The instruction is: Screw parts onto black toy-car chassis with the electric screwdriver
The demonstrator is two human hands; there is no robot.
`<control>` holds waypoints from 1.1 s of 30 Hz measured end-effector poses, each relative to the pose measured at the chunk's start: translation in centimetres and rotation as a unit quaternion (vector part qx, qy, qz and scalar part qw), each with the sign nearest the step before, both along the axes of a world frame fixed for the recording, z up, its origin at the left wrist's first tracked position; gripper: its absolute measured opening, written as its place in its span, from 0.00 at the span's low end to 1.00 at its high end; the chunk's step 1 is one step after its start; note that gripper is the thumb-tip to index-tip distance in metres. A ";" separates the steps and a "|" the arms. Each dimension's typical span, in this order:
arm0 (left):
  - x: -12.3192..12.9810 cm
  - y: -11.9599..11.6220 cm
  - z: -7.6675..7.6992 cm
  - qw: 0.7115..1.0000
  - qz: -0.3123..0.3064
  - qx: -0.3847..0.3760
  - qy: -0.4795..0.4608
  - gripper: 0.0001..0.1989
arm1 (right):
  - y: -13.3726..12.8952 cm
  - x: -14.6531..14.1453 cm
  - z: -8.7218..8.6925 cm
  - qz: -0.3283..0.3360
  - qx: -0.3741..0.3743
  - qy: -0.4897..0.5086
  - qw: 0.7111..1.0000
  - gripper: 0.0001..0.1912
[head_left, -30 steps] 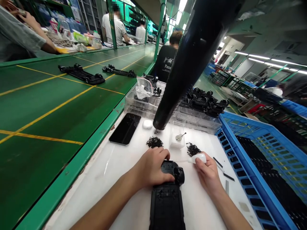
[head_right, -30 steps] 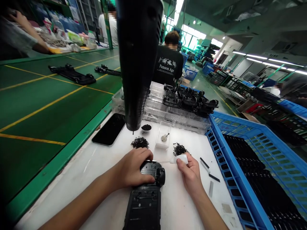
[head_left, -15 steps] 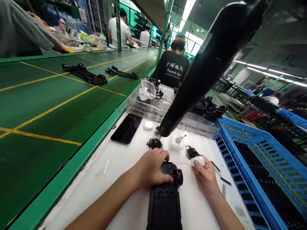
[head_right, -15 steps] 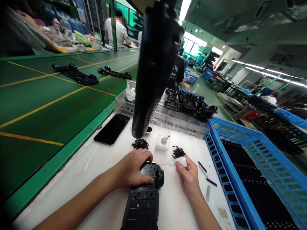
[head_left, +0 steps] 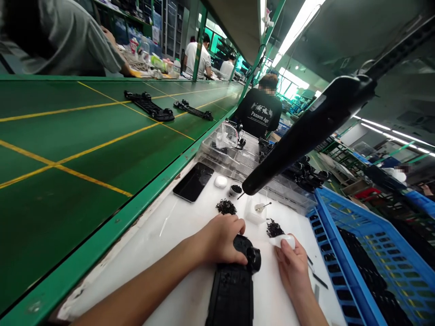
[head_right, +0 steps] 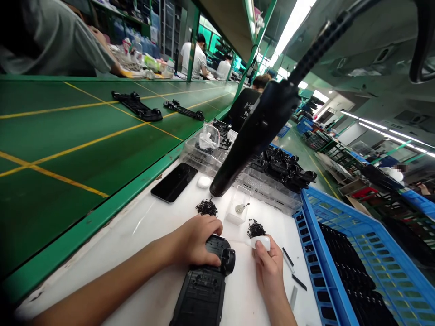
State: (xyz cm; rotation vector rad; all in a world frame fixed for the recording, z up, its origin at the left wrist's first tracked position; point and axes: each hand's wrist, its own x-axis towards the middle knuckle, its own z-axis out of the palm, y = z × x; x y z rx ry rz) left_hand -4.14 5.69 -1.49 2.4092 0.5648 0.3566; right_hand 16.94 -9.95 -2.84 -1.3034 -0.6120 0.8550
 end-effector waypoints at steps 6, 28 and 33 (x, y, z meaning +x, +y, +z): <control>0.1 0.1 -0.1 1.000 -0.002 -0.003 -0.004 0.31 | 0.3 3.6 0.7 -0.085 0.101 -0.016 0.991 0.17; -0.1 0.3 1.1 1.000 0.003 -0.023 0.008 0.27 | 7.5 9.9 -0.1 -0.072 -0.066 -0.260 0.961 0.42; 0.0 0.4 1.3 0.999 -0.001 -0.026 0.020 0.26 | 8.2 9.7 0.1 -0.081 -0.055 -0.267 0.959 0.42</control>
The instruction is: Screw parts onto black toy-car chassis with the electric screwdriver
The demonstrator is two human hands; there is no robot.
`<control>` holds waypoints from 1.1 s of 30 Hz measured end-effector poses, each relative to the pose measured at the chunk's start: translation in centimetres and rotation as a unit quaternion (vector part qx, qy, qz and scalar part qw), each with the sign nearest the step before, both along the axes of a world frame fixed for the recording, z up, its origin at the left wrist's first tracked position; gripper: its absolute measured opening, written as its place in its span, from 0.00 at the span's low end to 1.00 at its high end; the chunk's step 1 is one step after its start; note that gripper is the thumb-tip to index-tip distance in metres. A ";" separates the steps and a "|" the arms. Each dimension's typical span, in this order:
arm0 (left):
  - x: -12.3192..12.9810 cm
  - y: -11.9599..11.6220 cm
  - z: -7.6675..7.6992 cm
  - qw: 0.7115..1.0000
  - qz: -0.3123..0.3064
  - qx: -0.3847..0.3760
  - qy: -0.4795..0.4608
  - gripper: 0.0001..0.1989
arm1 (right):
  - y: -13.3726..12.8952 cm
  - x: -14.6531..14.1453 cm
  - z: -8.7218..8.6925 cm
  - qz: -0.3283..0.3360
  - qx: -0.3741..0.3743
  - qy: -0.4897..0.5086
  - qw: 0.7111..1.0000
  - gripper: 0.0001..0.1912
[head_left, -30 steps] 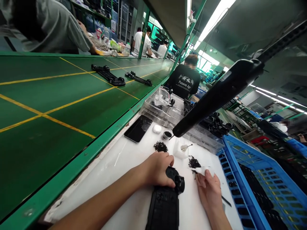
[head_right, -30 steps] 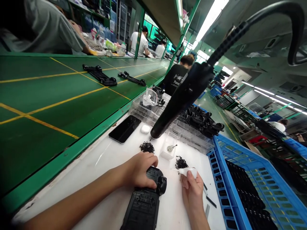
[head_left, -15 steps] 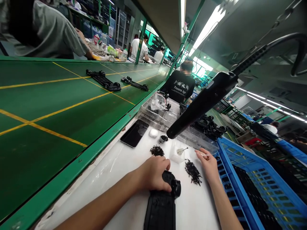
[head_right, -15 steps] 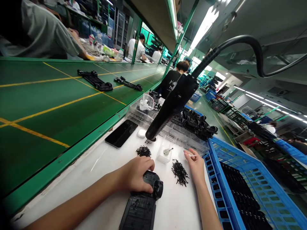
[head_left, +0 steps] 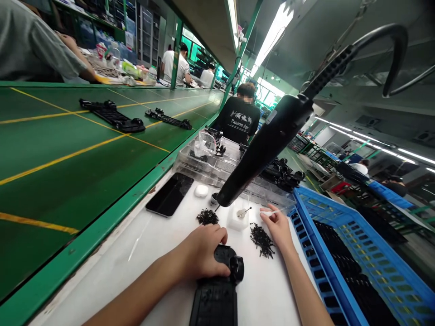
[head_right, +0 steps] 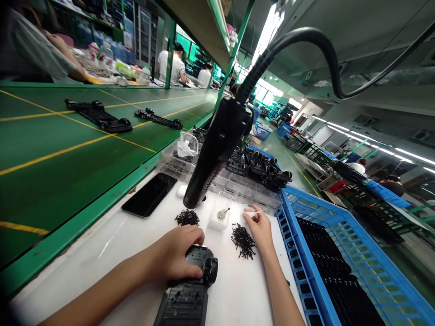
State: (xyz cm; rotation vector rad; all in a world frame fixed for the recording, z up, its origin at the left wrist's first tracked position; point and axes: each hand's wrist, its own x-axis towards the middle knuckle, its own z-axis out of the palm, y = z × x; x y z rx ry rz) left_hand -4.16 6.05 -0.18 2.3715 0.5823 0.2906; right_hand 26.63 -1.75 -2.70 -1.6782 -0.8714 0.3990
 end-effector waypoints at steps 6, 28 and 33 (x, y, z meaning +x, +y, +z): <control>-0.1 0.0 -0.1 1.000 0.006 0.001 0.000 0.26 | -2.2 -2.2 3.2 -0.091 0.078 -0.065 0.991 0.38; 0.1 -0.1 -0.4 1.000 -0.003 -0.012 -0.026 0.28 | -5.4 -12.3 2.6 0.194 0.151 -0.076 0.966 0.08; 0.1 0.0 -0.5 1.000 -0.005 -0.009 -0.029 0.27 | -4.4 -13.0 1.2 0.220 0.120 -0.106 0.962 0.07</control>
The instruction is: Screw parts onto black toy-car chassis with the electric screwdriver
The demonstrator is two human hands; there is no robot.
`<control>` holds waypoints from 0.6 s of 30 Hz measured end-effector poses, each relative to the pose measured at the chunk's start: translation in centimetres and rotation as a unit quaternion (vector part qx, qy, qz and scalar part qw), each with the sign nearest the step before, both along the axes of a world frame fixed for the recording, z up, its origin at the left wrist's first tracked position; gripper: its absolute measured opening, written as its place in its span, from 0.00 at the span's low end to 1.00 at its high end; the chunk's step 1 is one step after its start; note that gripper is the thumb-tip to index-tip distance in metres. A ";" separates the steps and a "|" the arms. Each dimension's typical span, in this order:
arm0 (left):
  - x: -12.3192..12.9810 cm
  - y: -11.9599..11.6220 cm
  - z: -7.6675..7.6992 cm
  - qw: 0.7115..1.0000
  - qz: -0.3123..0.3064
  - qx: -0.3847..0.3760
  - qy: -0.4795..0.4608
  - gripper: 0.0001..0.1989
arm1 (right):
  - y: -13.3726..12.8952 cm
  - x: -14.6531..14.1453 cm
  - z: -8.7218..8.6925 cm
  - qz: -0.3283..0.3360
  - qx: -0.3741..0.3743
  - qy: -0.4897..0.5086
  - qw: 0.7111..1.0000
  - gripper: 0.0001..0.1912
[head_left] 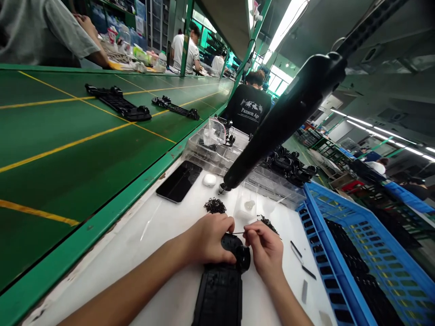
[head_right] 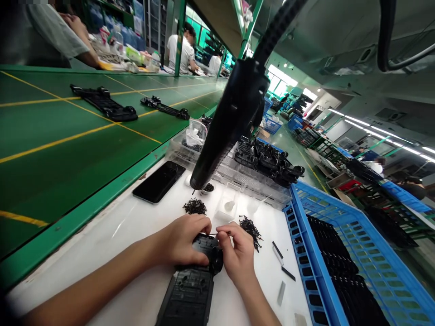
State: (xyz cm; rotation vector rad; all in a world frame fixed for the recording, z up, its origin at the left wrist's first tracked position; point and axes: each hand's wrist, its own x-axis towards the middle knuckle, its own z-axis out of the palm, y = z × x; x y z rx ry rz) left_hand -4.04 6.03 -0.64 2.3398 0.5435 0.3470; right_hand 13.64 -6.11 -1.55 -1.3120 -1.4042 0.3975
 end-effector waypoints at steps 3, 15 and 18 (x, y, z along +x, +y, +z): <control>0.1 0.0 -0.1 1.000 0.001 0.003 -0.004 0.27 | 0.4 -0.1 0.1 0.002 0.003 -0.021 1.000 0.07; 0.1 0.0 -0.2 1.000 -0.001 0.008 0.005 0.26 | 0.2 -0.2 0.9 -0.022 0.019 -0.031 0.999 0.07; 0.1 0.0 -0.2 1.000 -0.002 0.007 0.012 0.26 | 0.2 0.7 2.5 -0.116 0.071 0.003 0.991 0.07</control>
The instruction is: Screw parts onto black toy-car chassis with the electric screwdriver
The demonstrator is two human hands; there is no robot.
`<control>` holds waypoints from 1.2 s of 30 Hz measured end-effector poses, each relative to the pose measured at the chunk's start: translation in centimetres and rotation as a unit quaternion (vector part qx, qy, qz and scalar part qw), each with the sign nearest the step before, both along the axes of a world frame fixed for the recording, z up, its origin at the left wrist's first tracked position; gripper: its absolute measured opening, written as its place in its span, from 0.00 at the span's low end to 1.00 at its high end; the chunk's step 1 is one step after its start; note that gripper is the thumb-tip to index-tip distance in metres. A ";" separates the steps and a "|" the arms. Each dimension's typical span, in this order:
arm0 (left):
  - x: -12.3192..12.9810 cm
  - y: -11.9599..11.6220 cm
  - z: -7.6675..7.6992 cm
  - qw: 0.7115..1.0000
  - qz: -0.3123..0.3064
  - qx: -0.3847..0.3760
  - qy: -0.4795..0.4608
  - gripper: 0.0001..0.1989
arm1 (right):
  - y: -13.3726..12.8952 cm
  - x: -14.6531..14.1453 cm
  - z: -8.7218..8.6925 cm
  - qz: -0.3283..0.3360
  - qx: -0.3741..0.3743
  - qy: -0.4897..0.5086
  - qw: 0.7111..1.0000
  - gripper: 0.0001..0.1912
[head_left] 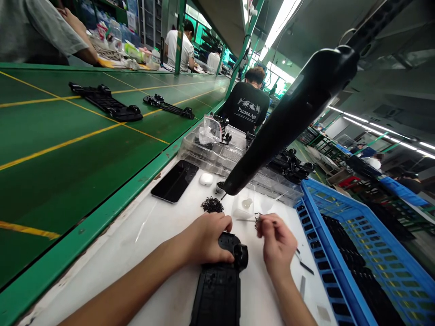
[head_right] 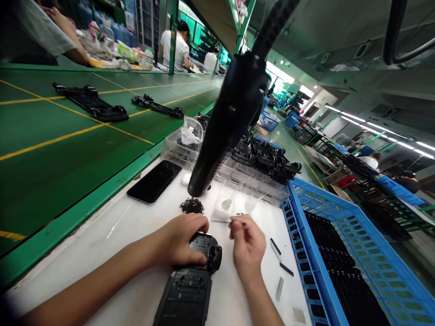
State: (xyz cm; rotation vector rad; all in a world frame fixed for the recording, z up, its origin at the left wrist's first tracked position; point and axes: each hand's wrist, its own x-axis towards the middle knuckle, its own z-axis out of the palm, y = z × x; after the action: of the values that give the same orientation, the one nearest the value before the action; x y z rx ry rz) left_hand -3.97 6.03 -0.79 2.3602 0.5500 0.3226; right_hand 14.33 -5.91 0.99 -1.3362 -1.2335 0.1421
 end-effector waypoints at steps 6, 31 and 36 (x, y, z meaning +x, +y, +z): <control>-0.2 0.0 0.2 1.000 0.002 -0.002 0.008 0.26 | 1.8 2.2 2.4 -0.133 0.018 -0.045 0.990 0.12; -0.2 0.1 0.7 1.000 -0.013 -0.003 0.011 0.26 | -1.9 -0.2 -1.0 0.072 -0.089 -0.051 0.992 0.08; -0.1 0.0 0.6 1.000 -0.014 0.000 0.010 0.26 | -1.4 -0.1 -1.2 0.073 -0.088 -0.083 0.990 0.07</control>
State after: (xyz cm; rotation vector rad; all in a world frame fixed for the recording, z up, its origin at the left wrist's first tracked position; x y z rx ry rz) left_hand -4.11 5.99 -0.15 2.3718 0.5253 0.2857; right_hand 14.23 -7.36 -0.18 -1.4313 -1.4878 0.2535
